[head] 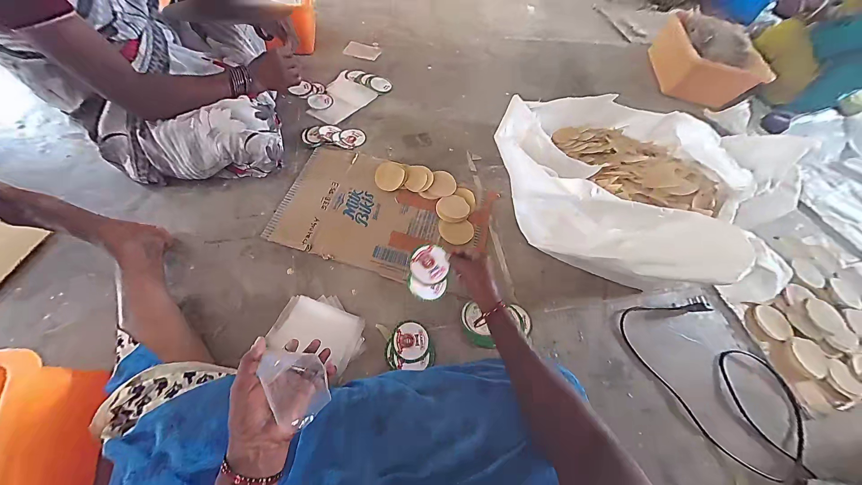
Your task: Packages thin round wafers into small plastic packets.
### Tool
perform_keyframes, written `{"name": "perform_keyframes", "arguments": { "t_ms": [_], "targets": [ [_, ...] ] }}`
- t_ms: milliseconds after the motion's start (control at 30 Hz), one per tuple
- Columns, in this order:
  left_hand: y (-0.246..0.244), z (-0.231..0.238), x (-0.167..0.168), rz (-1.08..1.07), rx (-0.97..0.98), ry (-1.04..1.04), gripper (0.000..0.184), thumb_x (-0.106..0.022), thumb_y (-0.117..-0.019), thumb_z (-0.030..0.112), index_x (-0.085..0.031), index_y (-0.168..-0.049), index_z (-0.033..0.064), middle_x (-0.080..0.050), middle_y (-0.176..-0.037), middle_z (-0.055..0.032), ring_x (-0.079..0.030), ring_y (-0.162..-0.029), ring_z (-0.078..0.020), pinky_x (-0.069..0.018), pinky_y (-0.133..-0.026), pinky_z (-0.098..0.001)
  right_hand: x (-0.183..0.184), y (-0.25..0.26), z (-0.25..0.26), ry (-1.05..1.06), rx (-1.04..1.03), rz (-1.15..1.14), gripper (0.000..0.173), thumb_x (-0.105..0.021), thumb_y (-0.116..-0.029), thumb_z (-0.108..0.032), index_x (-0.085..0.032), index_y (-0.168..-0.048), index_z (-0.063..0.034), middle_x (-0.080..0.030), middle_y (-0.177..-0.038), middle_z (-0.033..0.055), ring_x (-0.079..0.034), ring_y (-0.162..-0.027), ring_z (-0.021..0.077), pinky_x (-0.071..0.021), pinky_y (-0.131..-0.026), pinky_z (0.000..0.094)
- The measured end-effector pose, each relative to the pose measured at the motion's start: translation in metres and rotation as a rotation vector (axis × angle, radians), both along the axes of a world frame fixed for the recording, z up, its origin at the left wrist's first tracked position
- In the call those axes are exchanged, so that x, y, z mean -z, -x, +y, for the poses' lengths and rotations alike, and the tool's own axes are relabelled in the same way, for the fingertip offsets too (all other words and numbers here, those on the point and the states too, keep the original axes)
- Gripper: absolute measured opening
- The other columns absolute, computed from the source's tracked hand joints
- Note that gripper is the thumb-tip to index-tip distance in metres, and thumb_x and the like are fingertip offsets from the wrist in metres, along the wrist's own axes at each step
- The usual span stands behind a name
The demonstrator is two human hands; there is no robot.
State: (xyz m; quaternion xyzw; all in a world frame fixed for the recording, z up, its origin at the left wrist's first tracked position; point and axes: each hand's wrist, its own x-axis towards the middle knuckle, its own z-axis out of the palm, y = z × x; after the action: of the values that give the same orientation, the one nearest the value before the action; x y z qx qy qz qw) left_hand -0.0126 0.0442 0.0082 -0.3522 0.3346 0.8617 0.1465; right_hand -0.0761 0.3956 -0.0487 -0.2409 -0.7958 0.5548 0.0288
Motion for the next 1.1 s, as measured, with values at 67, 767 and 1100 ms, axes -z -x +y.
{"name": "perform_keyframes", "arguments": {
  "t_ms": [67, 767, 1100],
  "targets": [
    [0.006, -0.001, 0.005, 0.0, 0.004, -0.014, 0.051, -0.039, -0.1031, 0.057, -0.049, -0.124, 0.012, -0.068, -0.107, -0.0148, -0.072, -0.09, -0.0352, -0.0615, -0.071, -0.0509, 0.001, 0.035, 0.035, 0.005, 0.137, -0.001, 0.029, -0.065, -0.101, -0.019, -0.066, -0.119, 0.0026, -0.067, -0.098, 0.0144, -0.059, -0.075, 0.0171, -0.0521, -0.071, 0.0377],
    [0.046, 0.011, 0.035, -0.089, 0.044, -0.077, 0.052, -0.035, -0.1038, 0.059, -0.058, -0.115, 0.0134, -0.073, -0.107, -0.0141, -0.073, -0.097, -0.0356, -0.0609, -0.074, -0.0518, 0.052, 0.157, 0.118, -0.337, 0.338, -0.228, 0.035, -0.067, -0.0971, -0.031, -0.072, -0.111, 0.001, -0.07, -0.11, 0.0261, -0.065, -0.107, 0.0421, -0.0492, -0.093, 0.0628],
    [0.047, 0.01, 0.04, -0.113, 0.035, -0.119, 0.051, -0.036, -0.104, 0.058, -0.058, -0.113, 0.0129, -0.072, -0.107, -0.0156, -0.073, -0.096, -0.0373, -0.0607, -0.074, -0.053, 0.051, 0.159, 0.108, -0.334, 0.373, -0.315, 0.054, -0.08, -0.0844, -0.045, -0.071, -0.105, 0.0045, -0.069, -0.109, 0.0262, -0.065, -0.107, 0.0421, -0.049, -0.093, 0.0641]
  ]
}}
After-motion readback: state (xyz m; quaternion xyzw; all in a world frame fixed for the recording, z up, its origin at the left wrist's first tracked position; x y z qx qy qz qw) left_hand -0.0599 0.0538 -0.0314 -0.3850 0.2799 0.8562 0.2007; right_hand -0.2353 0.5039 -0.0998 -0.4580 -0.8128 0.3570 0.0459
